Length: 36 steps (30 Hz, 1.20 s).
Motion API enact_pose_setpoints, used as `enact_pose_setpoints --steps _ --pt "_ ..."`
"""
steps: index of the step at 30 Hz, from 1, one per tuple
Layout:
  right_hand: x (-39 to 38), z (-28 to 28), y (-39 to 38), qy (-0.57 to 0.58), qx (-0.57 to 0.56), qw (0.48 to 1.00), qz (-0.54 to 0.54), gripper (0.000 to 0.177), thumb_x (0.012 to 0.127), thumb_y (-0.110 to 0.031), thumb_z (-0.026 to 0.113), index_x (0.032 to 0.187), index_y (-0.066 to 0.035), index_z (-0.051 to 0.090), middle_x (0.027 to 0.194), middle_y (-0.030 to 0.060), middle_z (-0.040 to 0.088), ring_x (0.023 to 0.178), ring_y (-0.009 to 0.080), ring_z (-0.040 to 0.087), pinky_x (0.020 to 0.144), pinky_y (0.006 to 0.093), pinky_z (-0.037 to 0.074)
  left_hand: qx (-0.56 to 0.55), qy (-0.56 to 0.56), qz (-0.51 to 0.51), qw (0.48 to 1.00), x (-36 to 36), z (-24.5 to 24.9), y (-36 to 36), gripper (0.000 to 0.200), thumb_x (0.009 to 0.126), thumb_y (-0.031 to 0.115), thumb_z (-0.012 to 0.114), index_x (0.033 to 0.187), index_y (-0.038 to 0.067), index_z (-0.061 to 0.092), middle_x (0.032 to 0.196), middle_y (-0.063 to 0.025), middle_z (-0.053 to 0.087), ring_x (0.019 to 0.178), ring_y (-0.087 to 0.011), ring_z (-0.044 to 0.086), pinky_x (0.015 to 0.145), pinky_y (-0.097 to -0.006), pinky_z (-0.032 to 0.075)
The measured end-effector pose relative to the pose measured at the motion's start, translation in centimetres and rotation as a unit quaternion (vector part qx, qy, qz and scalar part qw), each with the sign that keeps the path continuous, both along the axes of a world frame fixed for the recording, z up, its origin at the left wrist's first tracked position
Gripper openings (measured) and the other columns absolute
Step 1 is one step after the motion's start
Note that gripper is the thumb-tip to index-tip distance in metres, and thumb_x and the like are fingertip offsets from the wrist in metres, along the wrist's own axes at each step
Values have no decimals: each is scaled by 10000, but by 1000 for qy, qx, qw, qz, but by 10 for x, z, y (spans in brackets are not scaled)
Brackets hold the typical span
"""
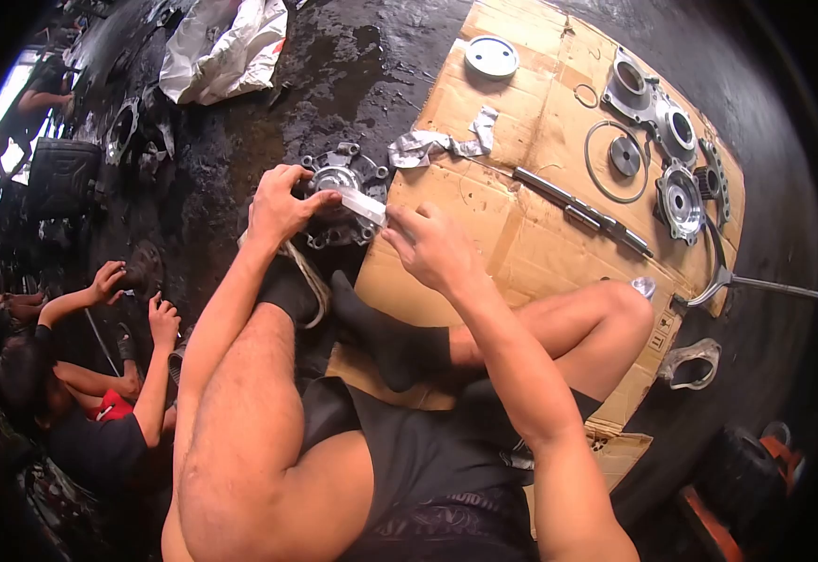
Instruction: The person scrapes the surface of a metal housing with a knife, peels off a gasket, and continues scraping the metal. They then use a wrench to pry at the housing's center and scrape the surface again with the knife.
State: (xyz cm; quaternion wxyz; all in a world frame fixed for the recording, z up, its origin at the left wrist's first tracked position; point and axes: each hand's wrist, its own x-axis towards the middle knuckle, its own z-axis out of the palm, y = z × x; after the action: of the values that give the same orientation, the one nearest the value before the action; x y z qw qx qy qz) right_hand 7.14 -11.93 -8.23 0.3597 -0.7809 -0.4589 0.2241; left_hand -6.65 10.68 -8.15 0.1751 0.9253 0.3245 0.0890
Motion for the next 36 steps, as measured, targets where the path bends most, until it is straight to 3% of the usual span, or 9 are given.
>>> enact_pose_setpoints --steps 21,23,24,25,26,27,29,33,36 --pt "16 1 8 83 -29 996 5 315 921 -291 661 1154 -84 701 1022 201 696 948 358 664 869 420 512 35 -5 19 999 6 -1 0 654 710 675 750 842 38 684 876 -127 624 901 -312 596 794 -414 492" --pt "15 -6 12 74 -42 996 -15 293 945 -300 649 1148 -97 710 1048 178 715 947 313 682 832 380 520 61 6 12 998 9 -5 -3 635 723 696 722 838 73 692 865 -114 635 873 -315 603 788 -414 493" --pt "17 -10 12 85 -34 996 -1 320 959 -294 633 1162 -55 698 1080 173 719 958 290 692 837 371 520 116 -102 5 988 5 -27 -1 609 729 696 711 844 98 698 867 -103 645 860 -322 610 785 -427 498" --pt "15 -6 14 105 -40 994 13 334 968 -290 623 1165 -29 691 1041 159 729 925 257 690 831 362 518 115 -125 34 985 2 -23 -5 645 701 712 714 869 90 699 876 -106 653 890 -322 614 803 -442 505" --pt "12 -10 13 165 -62 984 -4 348 963 -311 625 1186 -52 692 1050 170 724 918 251 700 835 356 519 88 -106 34 990 1 -22 -2 697 673 746 704 902 89 701 914 -119 650 940 -318 610 827 -456 509" --pt "8 -6 13 158 -62 985 -14 347 968 -293 617 1213 -54 677 1026 159 732 863 215 692 801 337 519 40 1 48 998 3 -6 -2 743 659 776 688 928 83 700 966 -127 641 1000 -311 596 849 -474 503" --pt "11 -18 9 223 -90 970 -37 352 970 -273 613 1238 -47 658 995 148 734 836 187 671 791 319 517 13 -4 48 999 5 -15 -2 748 665 773 686 944 79 695 1009 -122 627 1039 -307 579 843 -486 500" --pt "7 -24 10 201 -62 977 -32 350 972 -256 617 1246 -42 649 941 108 716 807 159 640 765 297 509 9 -9 62 998 4 -15 -4 766 661 776 687 961 71 689 1021 -117 619 1060 -303 568 850 -492 494" --pt "6 -29 8 265 -65 961 -48 330 979 -249 612 1219 -27 661 849 44 638 761 128 589 713 280 487 6 -20 59 998 5 -17 -6 790 655 785 687 975 63 688 1035 -126 614 1083 -304 553 862 -505 480"
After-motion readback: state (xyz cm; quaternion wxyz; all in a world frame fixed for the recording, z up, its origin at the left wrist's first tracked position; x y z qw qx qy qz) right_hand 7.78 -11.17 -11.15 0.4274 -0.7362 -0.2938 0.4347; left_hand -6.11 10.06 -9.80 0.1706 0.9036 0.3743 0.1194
